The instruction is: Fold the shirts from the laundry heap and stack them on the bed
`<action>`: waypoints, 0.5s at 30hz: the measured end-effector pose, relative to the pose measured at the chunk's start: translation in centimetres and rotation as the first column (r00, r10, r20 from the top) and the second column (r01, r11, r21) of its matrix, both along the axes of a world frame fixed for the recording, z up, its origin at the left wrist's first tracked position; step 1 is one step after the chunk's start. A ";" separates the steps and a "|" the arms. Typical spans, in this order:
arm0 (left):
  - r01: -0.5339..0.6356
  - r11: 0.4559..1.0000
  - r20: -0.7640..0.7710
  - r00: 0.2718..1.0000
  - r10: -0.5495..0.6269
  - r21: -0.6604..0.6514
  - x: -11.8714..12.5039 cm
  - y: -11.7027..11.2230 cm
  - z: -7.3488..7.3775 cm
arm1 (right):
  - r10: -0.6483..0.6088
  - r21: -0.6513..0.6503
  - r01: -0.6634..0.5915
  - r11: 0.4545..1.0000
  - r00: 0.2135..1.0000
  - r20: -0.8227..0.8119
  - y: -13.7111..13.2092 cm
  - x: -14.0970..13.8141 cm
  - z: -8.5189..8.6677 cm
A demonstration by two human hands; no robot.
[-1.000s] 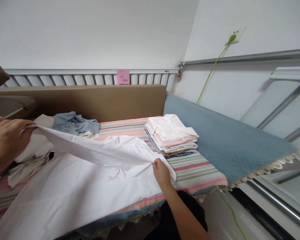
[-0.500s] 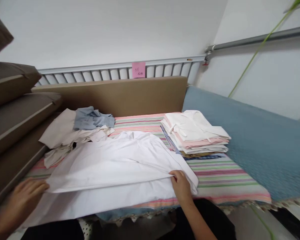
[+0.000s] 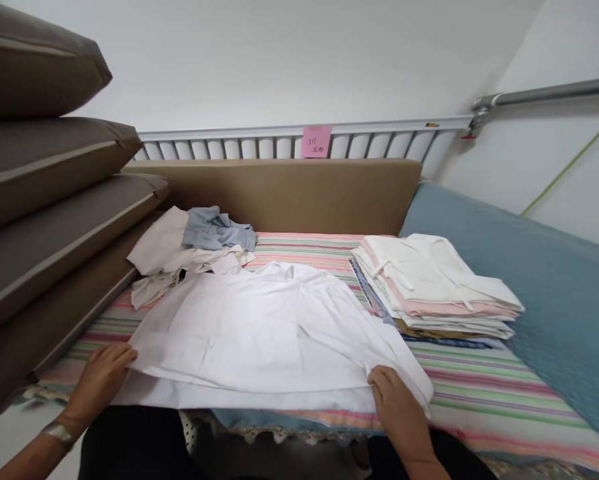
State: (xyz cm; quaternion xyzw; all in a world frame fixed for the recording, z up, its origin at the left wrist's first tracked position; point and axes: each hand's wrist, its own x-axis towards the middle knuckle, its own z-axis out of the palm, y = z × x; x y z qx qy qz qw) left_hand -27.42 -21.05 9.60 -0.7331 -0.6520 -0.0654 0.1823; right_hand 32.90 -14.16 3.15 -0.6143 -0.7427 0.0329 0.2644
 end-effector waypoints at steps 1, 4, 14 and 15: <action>-0.033 0.999 0.007 0.999 0.033 0.017 0.1 -0.2 -0.2 | 0.014 0.008 -0.014 1.000 1.000 0.025 0.0 0.1 0.1; -0.089 0.996 0.039 0.995 0.089 0.007 0.3 -0.6 -0.3 | 0.058 0.027 -0.061 0.998 0.994 0.091 0.0 0.8 0.0; -0.163 0.975 0.096 0.979 0.179 -0.151 0.0 -2.1 -0.7 | 0.202 -0.053 -0.195 0.979 0.950 0.240 -0.4 1.8 -0.3; -0.163 0.965 0.110 0.976 0.188 -0.204 0.0 -2.3 -0.9 | 0.198 -0.088 -0.182 0.979 0.950 0.242 -0.5 1.5 0.1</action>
